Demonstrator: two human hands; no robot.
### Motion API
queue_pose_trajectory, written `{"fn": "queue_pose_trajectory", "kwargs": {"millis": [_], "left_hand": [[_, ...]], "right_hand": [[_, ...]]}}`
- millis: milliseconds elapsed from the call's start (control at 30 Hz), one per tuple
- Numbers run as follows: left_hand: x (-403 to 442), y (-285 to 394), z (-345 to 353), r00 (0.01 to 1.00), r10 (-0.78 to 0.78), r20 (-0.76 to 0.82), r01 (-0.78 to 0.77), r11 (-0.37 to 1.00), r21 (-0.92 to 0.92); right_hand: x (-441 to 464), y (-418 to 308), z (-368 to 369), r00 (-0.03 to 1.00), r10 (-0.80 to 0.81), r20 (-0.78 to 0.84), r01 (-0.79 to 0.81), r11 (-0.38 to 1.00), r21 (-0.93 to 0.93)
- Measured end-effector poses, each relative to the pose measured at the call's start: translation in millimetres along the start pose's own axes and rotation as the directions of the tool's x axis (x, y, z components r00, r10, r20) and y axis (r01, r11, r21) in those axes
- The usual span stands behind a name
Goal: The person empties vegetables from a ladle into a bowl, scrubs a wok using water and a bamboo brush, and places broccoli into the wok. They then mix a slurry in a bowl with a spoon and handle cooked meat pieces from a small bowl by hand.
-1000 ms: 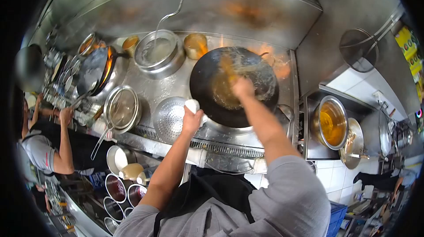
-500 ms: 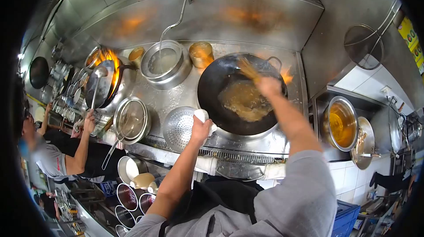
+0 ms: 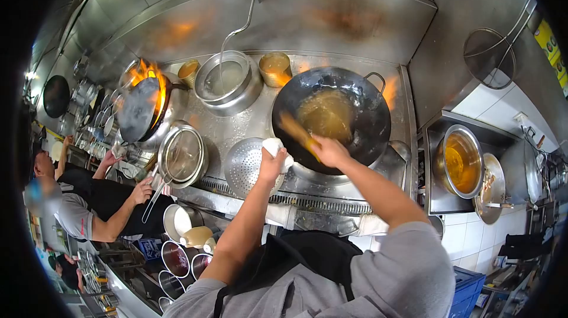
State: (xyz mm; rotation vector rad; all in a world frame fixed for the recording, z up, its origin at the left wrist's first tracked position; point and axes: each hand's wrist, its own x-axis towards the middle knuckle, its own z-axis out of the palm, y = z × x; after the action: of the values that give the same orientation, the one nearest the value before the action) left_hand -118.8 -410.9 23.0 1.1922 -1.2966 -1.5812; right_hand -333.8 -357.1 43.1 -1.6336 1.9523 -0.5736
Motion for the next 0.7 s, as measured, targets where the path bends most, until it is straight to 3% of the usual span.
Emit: {"fn": "queue_pose_trajectory", "kwargs": {"millis": [33,67,100,133,167,200,233,267,300,333,367,400,500,567,600,633,700], "left_hand": [[5.4,-11.7,-0.6,1.0,-0.002,0.009,0.002,1.0,-0.001],[10.9,-25.0,-1.8,1.0,0.015,-0.028,-0.011,0.99,0.139],[16.3,-30.2,-1.8,0.997,0.041,-0.062,-0.022,0.96,0.278],[16.5,-24.2,0.5,0.998,0.042,-0.055,-0.025,0.961,0.277],[11.8,-14.0,1.6,0.999,0.014,-0.051,0.001,0.96,0.28],[10.2,-7.7,2.8,0.999,-0.014,-0.041,0.025,0.958,0.286],[13.4,-13.5,1.0,1.0,-0.002,-0.029,0.009,0.967,0.253],[15.0,-17.4,-1.9,1.0,0.003,-0.007,-0.001,0.974,0.228],[15.4,-20.7,-4.5,1.0,0.009,0.013,-0.011,0.979,0.202],[16.0,-23.3,-4.3,1.0,0.03,0.01,-0.031,0.988,0.151],[17.2,-27.7,-6.3,0.996,0.085,0.029,-0.089,0.987,0.132],[9.5,-20.1,-5.8,0.997,0.073,0.019,-0.074,0.993,0.096],[-15.0,9.6,2.6,0.999,-0.04,-0.029,0.039,0.999,-0.027],[-12.7,18.3,1.8,0.977,-0.212,0.014,0.212,0.964,-0.159],[-7.5,19.2,4.0,0.977,-0.213,0.025,0.214,0.964,-0.157],[0.2,20.3,6.1,0.981,-0.19,0.033,0.192,0.972,-0.136],[12.8,5.9,4.0,0.986,-0.165,0.026,0.167,0.979,-0.113]], "right_hand": [[-21.8,6.5,-23.9,0.992,-0.001,0.129,0.003,1.0,-0.013],[-41.4,19.3,-49.4,0.967,-0.002,0.256,0.008,1.0,-0.023],[-47.3,41.1,-79.7,0.928,0.105,0.357,-0.078,0.993,-0.091],[-39.5,62.5,-108.2,0.905,0.151,0.397,-0.06,0.971,-0.233],[-22.9,70.4,-131.2,0.911,0.191,0.367,-0.031,0.917,-0.399],[-8.8,47.4,-154.0,0.918,0.286,0.275,-0.109,0.849,-0.517],[22.2,64.6,-148.1,0.969,0.223,0.108,-0.121,0.805,-0.581],[34.7,39.4,-141.3,0.963,0.245,-0.108,-0.264,0.801,-0.537],[57.1,43.8,-117.7,0.944,0.261,-0.203,-0.308,0.916,-0.255],[84.4,54.4,-78.8,0.91,0.349,-0.223,-0.406,0.862,-0.304],[89.8,50.3,-37.5,0.892,0.34,-0.297,-0.411,0.885,-0.219],[72.1,21.7,-22.7,0.893,0.392,-0.219,-0.435,0.876,-0.208],[6.0,-3.2,-20.4,0.965,0.256,-0.049,-0.261,0.954,-0.146],[-40.7,3.9,-61.4,0.956,0.226,0.188,-0.185,0.959,-0.214],[-58.7,3.5,-93.9,0.908,0.289,0.304,-0.232,0.95,-0.208],[-57.2,58.5,-101.9,0.93,0.224,0.291,-0.125,0.938,-0.324],[-41.0,75.7,-162.1,0.888,0.331,0.319,-0.09,0.806,-0.585]]}}
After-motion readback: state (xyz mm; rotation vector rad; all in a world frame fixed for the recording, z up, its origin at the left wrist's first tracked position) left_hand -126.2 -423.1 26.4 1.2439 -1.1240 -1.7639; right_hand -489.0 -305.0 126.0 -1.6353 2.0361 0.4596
